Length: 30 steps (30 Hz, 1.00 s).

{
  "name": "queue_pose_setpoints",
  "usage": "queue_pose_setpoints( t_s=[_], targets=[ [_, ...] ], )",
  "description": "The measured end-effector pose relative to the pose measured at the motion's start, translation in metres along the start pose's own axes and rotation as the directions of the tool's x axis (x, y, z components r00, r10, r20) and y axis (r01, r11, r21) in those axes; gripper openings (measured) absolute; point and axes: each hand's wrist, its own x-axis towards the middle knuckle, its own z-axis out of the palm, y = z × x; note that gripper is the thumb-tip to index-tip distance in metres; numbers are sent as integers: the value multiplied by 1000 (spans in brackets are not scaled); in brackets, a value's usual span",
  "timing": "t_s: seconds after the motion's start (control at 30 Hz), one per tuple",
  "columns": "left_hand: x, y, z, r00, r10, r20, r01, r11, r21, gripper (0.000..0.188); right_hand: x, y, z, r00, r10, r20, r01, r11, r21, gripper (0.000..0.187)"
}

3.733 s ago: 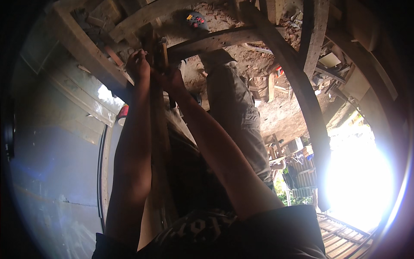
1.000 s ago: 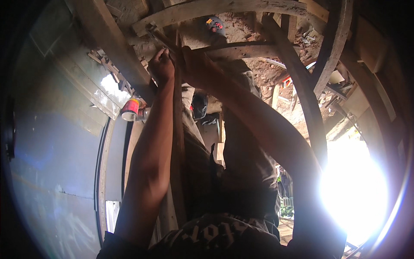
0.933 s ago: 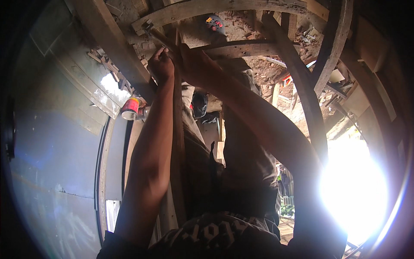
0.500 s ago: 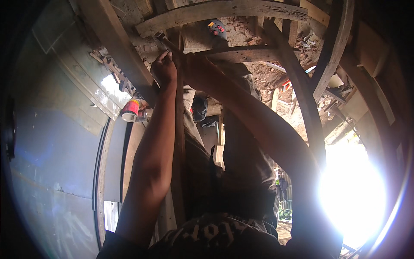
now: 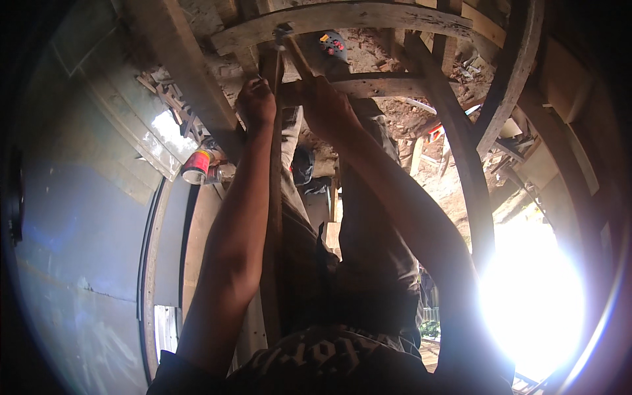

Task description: The person sits on the floor and uses a hammer to break and remove pieces of a wooden structure. They then retrieve nails from a bucket and continue working on the wood.

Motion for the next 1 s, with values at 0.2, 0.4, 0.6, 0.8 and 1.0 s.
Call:
queue_pose_setpoints(
  t_s=[0.2, 0.4, 0.6, 0.8, 1.0],
  targets=[
    [-30, -25, -5, 908, 258, 329, -376, 848, 374, 59, -56, 25, 36, 983, 155, -103, -147, 986, 78, 30],
    [-104, 36, -105, 861, 235, 451, -257, 966, -14, 57, -83, 20, 81, 981, 186, -51, -161, 938, 308, 29],
    [-159, -39, -198, 926, 209, 315, -288, 929, 232, 70, -69, 2, 83, 894, 439, 87, -426, 774, 469, 34],
    [-185, -6, -192, 702, -302, 645, 454, 888, -79, 81, -56, -29, 92, 833, 506, 222, -538, 650, 537, 45],
    [-179, -2, -194, 487, -465, 739, 718, 695, -35, 68, -51, -29, 99, 852, 486, 197, -511, 689, 513, 42]
  ],
)
